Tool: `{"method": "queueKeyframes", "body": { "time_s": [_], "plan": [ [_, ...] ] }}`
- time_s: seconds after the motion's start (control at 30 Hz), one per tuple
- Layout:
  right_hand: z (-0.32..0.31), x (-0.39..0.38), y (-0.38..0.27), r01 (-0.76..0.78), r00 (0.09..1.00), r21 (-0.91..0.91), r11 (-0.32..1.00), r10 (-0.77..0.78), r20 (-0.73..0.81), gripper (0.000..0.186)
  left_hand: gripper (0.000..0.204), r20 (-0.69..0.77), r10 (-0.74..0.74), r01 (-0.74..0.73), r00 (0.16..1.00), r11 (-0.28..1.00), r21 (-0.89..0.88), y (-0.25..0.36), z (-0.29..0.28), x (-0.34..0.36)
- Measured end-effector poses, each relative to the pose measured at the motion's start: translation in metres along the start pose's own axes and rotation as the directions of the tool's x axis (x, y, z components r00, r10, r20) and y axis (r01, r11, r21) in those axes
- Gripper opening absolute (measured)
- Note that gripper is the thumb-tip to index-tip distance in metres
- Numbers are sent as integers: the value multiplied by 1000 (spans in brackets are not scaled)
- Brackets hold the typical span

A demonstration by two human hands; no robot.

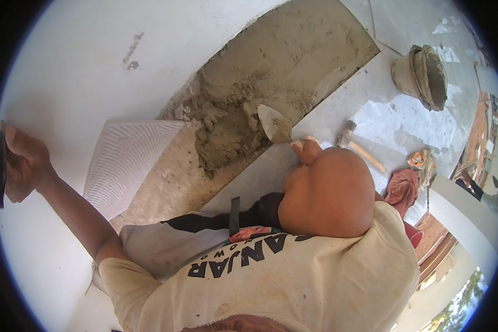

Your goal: The person scoops cement from a bucket and spreads it on the floor using a trowel. They then pick up a large white tile and apply cement to its back surface before preparing to place it.

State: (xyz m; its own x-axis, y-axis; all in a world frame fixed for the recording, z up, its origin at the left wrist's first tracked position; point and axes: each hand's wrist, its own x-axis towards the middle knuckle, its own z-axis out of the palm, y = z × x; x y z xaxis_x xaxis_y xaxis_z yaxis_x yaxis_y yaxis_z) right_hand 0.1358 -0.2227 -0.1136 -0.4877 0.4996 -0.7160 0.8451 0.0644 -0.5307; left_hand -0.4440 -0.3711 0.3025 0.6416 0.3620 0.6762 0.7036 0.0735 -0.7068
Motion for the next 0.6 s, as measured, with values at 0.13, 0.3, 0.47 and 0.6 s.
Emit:
{"method": "queueKeyframes", "body": {
  "time_s": [0.13,0.3,0.47,0.6],
  "plan": [
    [9,11,17,87,993,-113,990,-95,-66,49,26,61,101,-98,993,994,-40,-8,-2,5],
    [3,6,3,126,989,-96,987,-132,-63,44,25,94,74,-72,993,997,-30,-1,2,11],
    [-7,-1,-13,114,993,-239,964,-100,68,52,24,148,17,-20,989,1000,16,9,1,16],
    [-35,-13,-40,110,989,-344,933,-68,131,61,25,150,-32,42,988,997,-64,3,0,10]
  ]
}}
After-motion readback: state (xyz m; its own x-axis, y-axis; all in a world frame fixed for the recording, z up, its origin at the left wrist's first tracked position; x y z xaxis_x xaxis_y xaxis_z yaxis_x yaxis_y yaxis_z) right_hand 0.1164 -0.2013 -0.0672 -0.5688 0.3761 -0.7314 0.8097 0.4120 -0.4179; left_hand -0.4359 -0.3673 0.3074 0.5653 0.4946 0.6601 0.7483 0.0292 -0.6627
